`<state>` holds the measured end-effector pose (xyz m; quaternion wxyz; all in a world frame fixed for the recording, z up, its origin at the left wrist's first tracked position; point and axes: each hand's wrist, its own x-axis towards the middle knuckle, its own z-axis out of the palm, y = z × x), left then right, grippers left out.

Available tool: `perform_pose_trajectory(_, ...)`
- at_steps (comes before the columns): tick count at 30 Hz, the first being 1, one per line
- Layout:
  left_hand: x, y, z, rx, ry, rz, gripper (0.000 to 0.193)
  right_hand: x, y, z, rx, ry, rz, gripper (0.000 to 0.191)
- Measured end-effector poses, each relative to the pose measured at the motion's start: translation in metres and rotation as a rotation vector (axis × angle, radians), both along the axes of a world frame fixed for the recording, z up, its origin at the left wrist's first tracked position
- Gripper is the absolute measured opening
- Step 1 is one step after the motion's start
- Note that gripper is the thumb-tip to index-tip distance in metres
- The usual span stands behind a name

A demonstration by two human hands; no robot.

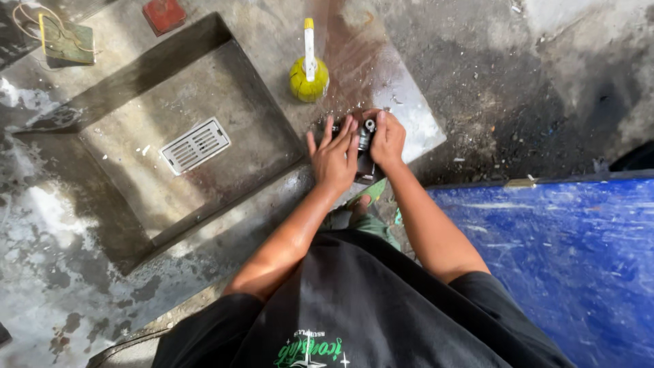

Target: The person stands at a concrete washing sink and scrubs a small metal component with a red abrasive pad, turning the part over and rubbing different surfaces by hand, occasionally rinsing it in the wet sink basin.

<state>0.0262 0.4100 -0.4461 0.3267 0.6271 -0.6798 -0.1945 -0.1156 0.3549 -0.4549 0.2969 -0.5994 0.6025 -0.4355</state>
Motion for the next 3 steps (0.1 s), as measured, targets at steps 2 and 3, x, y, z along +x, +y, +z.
perform_pose_trajectory(2,-0.010,-0.036,-0.005,0.009,0.039,0.016,0.039,0.004,-0.011,0.014,-0.027,0.005,-0.002,0.048)
perform_pose_trajectory(3,-0.011,-0.043,-0.006,0.009,0.040,0.006,0.039,-0.006,0.002,0.025,-0.042,0.011,-0.011,0.048)
